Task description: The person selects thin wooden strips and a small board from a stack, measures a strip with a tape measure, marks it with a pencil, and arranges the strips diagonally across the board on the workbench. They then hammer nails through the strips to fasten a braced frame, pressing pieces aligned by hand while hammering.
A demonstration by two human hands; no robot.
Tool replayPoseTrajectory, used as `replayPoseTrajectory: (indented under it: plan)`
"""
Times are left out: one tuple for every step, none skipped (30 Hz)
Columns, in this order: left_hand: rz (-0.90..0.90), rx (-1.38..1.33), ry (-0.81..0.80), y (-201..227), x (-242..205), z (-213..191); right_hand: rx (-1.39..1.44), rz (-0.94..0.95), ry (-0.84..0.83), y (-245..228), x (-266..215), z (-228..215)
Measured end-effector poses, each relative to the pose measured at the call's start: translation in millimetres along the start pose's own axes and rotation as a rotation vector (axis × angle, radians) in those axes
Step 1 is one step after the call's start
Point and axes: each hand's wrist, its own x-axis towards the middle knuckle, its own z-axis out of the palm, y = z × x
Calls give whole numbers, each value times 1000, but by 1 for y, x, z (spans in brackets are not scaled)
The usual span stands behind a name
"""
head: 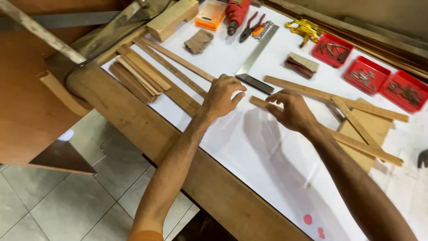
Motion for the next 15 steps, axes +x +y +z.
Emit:
replayPoseTrajectory:
  plan:
    - [-17,13,16,-15,-7,-10,3,-24,-11,-8,16,12]
    - [-39,48,38,-30,-12,-19,19,-69,-41,-15,31,23]
    - [-60,83,60,-44,-17,-27,36,-114,-71,-22,46,34]
    - [-71,95,71,-56,-20,-40,38,-132,-76,-32,61,44]
    - [-76,147,113,-67,-23,-53,32,-133,-108,-42,76,55]
    - [-83,194,149,-77,-28,-65,27,-128,-145,-52,87,67]
    - [-97,202,153,-91,-35,-75,32,-140,-155,-65,99,76]
    - [-118,246,181,-105,-38,-86,36,-149,-181,-78,113,83]
    - [-139,290,209,-119,-42,-98,39,-157,-207,-90,126,91]
    - [-149,296,216,-136,-48,-106,39,-169,-214,-99,137,100]
    - [-203,321,242,-153,-55,-115,42,-206,-231,-107,147,109]
    - [-256,349,268,-170,-61,-123,46,-243,-245,-116,157,119]
    - [-265,356,275,-180,-69,-132,47,-256,-250,-121,167,130]
    - [-336,372,313,-189,-75,-140,74,-285,-247,-126,175,139]
    - [-407,388,351,-197,-81,-147,102,-313,-243,-130,184,149]
